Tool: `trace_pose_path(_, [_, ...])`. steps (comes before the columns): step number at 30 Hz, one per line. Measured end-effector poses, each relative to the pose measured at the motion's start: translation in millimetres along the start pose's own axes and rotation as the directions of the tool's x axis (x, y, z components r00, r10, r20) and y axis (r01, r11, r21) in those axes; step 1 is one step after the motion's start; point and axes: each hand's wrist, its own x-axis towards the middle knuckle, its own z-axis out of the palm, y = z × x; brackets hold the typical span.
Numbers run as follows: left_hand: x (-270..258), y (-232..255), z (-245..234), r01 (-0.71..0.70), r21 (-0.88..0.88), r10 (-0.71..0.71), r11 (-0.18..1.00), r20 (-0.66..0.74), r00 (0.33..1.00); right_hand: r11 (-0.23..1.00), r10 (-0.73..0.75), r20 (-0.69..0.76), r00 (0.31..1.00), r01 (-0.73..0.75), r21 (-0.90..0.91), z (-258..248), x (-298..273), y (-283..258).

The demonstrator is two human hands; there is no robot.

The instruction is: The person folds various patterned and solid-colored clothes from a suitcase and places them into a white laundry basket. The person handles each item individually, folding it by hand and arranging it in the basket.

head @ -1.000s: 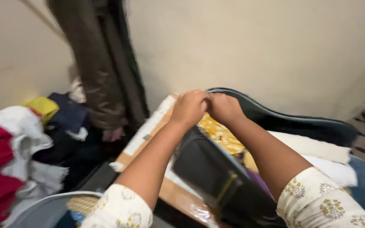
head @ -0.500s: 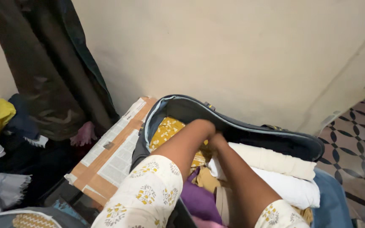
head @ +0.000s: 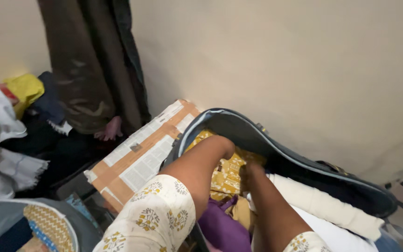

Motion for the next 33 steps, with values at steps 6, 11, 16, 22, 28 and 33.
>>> trace_pose_path(6, [-17, -4, 1, -0.003, 0.045, 0.008, 0.999, -0.109, 0.994, 0.999, 0.032, 0.014, 0.999, -0.032, -0.023, -15, -4, 4])
trace_pose_path(11, [-34, 16, -7, -0.042, 0.291, 0.220, 0.956, -0.612, 0.760, 0.560, -0.673, -0.117, 0.730, 0.400, -0.725, 8, -79, -39])
trace_pose_path(16, [-69, 42, -22, -0.182, 0.605, 0.580, 0.775, -0.569, 0.582, 0.130, -0.840, 0.217, 0.497, 0.573, -0.809, 43, -194, -94])
trace_pose_path(22, [-163, 46, -60, -0.286, 0.391, 0.483, 0.875, -0.664, 0.570, -0.022, -0.874, 0.377, 0.305, 0.752, -0.659, 27, -339, -141])
trace_pose_path(28, [-242, 105, -88, -0.522, 0.293, 0.571, 0.801, -0.635, 0.520, 0.191, -0.645, 0.369, 0.669, 0.609, -0.769, -58, -456, -177])
trace_pose_path(33, [-267, 153, -113, -0.694, 0.009, 0.601, 0.720, -0.509, 0.617, 0.356, -0.632, 0.314, 0.709, 0.625, -0.695, -133, -513, -201])
